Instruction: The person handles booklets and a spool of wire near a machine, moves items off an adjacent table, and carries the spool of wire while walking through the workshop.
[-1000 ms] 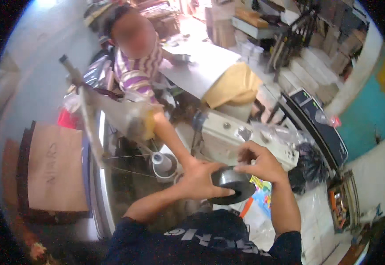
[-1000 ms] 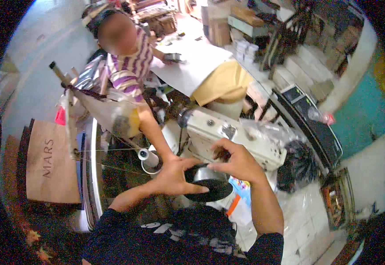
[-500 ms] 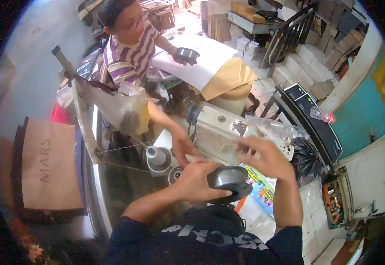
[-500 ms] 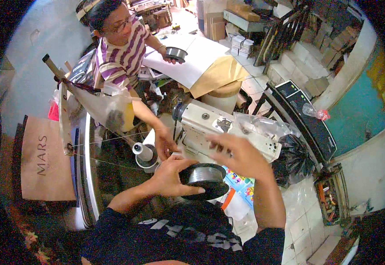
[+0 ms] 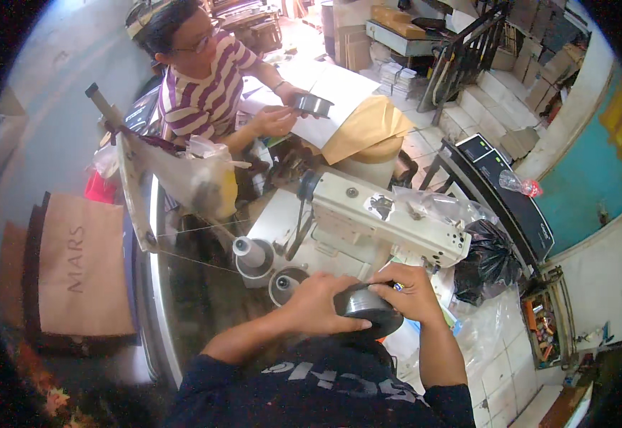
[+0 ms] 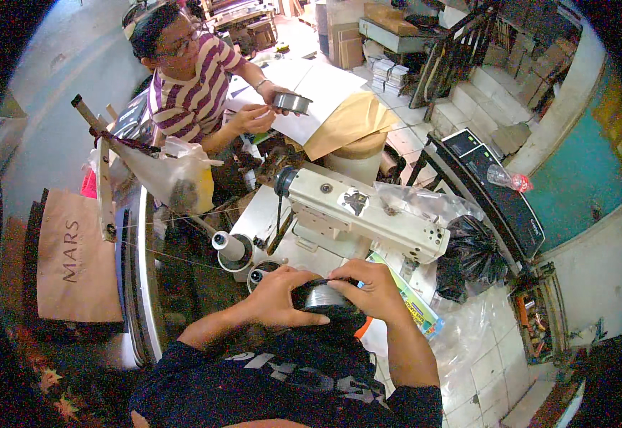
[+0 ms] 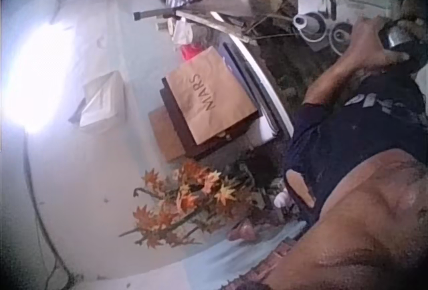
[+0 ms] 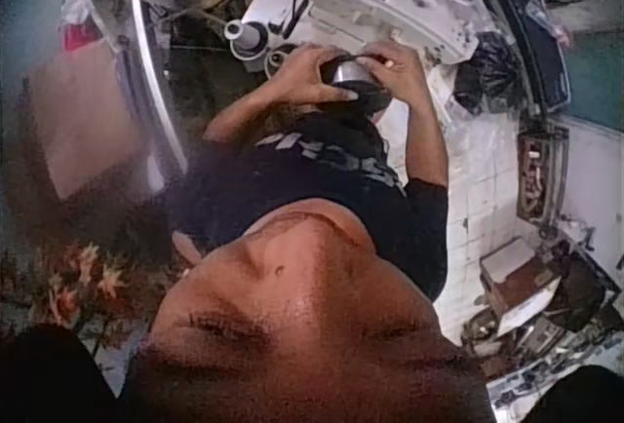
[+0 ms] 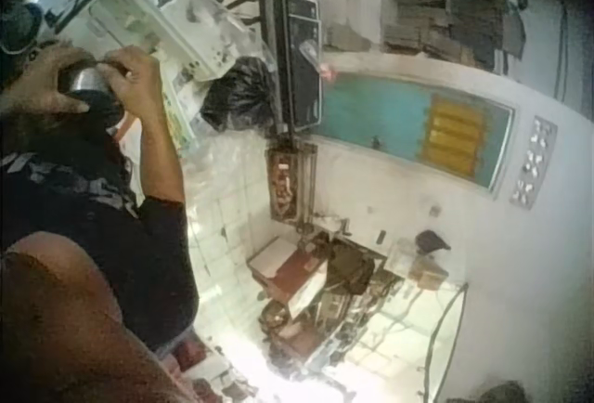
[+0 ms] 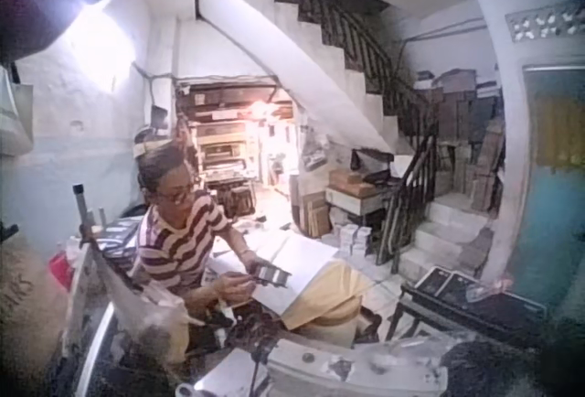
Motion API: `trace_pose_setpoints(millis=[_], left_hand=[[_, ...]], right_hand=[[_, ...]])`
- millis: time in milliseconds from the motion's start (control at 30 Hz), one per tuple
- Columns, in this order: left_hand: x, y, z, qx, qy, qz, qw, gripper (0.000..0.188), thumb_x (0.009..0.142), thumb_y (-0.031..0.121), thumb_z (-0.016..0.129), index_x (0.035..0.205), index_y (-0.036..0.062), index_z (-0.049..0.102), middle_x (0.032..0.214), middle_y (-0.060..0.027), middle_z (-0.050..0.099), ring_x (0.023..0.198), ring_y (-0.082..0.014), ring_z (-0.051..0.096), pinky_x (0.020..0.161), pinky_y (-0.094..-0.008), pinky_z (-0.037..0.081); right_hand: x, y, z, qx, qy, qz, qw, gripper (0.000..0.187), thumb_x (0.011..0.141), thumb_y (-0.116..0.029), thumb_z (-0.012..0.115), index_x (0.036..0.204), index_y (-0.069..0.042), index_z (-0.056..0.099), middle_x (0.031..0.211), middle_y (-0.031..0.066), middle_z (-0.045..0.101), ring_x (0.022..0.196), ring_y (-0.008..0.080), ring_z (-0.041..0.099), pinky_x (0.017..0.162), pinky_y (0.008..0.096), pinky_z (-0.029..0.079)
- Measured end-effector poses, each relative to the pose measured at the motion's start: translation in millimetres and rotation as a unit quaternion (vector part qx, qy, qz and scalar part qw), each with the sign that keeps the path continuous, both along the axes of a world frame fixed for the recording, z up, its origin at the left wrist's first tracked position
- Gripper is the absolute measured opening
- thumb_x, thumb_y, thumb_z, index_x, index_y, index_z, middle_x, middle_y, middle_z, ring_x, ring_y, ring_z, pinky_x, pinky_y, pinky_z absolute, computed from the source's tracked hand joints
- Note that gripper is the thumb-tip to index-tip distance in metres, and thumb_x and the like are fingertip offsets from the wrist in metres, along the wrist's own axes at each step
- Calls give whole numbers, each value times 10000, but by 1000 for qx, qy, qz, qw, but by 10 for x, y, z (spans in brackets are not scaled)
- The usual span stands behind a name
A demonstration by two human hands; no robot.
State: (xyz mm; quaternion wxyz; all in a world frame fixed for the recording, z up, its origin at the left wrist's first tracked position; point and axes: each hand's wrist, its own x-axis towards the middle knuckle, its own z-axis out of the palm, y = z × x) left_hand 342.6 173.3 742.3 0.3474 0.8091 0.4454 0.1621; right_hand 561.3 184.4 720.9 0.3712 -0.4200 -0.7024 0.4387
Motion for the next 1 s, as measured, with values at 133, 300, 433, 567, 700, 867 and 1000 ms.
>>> trace_pose_setpoints(millis=[133,300,433,567,700,867,1000], left_hand=[[-48,-9,-16,-58,-3,16,998,721,591,495,795,1134,58,608,999,-161,641,971,-340,571,846,-410,455],[-102,-48,-60,-33,-13,12,999,699,593,448,811,1113,27,609,980,-168,646,918,-332,607,830,-391,471],[-130,-68,-158,-25,-47,13,998,697,606,429,811,1118,3,603,981,-179,649,899,-326,625,835,-385,477],[-150,-76,-121,-78,-85,24,993,704,618,406,817,1132,-18,589,1024,-188,645,949,-299,629,858,-371,476],[-157,-76,-167,-132,-134,22,982,654,650,389,791,1146,15,585,1089,-196,624,1019,-326,605,887,-369,457],[-183,-116,-291,-147,-174,32,973,678,653,375,796,1169,-2,570,1098,-190,624,1031,-287,605,913,-356,445],[-89,-135,-400,-202,-228,73,950,631,661,258,832,1156,-25,562,1080,-122,626,1015,-199,581,927,-332,435]], right_hand=[[-38,-29,-56,61,-10,-2,998,112,731,-39,689,843,-38,682,783,82,663,715,196,638,653,283,493],[-89,-44,-140,121,-24,15,992,131,693,12,694,815,-34,678,782,81,673,711,201,643,648,286,505],[-128,-52,-186,138,-22,1,990,119,694,11,692,800,-39,670,783,78,672,706,202,643,647,292,508],[-167,-86,-237,110,3,-23,994,110,700,9,682,798,-37,660,759,80,655,685,202,630,635,292,499],[-186,-121,-253,104,20,-31,994,100,706,2,675,797,-31,651,744,86,636,671,202,615,626,292,487],[-207,-191,-400,52,-16,-166,985,110,774,-42,649,879,-21,624,757,63,637,676,172,604,629,307,486],[92,-80,-557,-201,303,-53,930,401,805,-161,676,1165,-55,537,964,103,634,849,192,615,739,310,491]])
